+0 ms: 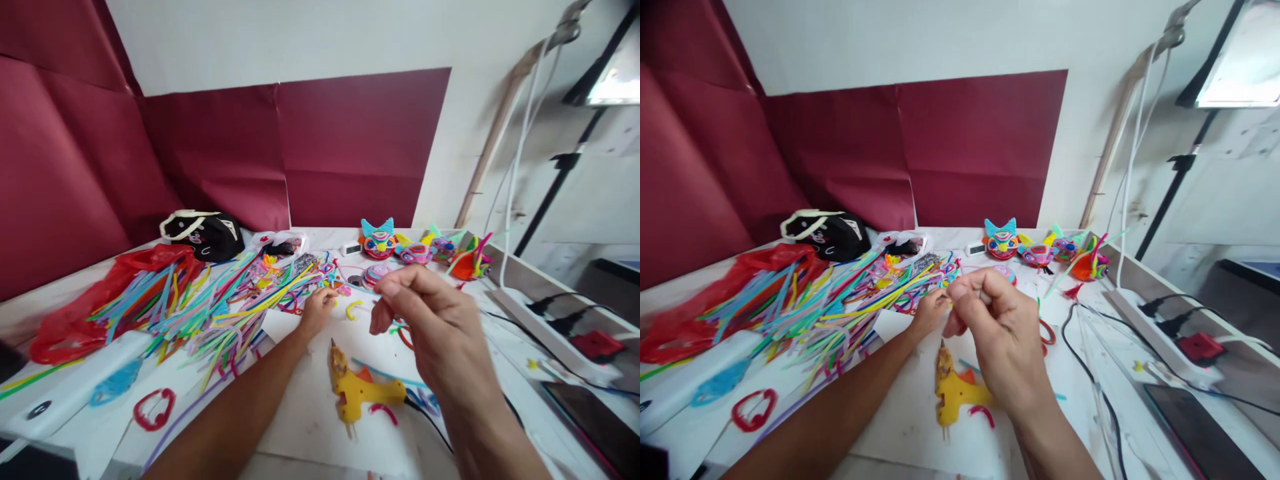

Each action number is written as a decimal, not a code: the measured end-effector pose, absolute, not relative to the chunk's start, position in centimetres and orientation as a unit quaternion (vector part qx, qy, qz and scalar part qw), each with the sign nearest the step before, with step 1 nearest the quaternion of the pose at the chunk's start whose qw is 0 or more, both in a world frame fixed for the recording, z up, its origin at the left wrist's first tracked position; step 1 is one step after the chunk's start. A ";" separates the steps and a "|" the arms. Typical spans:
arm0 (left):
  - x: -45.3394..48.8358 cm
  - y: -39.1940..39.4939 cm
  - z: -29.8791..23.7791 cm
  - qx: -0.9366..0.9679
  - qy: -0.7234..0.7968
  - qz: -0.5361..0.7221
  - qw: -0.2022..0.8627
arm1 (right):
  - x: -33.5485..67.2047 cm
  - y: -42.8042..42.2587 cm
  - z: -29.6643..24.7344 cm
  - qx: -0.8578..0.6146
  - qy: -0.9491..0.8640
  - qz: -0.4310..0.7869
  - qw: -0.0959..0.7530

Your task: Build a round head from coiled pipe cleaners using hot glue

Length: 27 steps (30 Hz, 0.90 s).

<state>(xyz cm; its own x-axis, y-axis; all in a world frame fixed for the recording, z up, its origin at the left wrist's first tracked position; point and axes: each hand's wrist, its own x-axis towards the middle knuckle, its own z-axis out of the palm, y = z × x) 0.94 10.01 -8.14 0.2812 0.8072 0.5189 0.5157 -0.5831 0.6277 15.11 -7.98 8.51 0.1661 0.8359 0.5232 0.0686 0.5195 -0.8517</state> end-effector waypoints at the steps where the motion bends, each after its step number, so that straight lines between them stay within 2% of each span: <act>1: 1.0 10.1 -8.3 0.783 0.427 0.421 0.165 | 15.5 -7.5 7.3 -0.418 -0.565 0.308 0.642; 8: -0.1 10.3 -6.3 0.784 0.497 0.367 0.052 | 16.3 -5.0 0.1 -0.570 -0.551 0.279 0.542; 14: -3.7 10.6 -3.4 0.720 0.635 0.270 -0.069 | 16.4 -4.4 -1.9 -0.599 -0.592 0.215 0.495; 20: -6.9 12.0 -3.5 0.668 0.724 0.168 -0.043 | 15.9 -4.8 -1.8 -0.598 -0.629 0.154 0.473; 27: -8.6 13.0 -2.1 0.652 0.719 0.240 0.014 | 15.6 -4.9 -1.9 -0.599 -0.645 0.112 0.461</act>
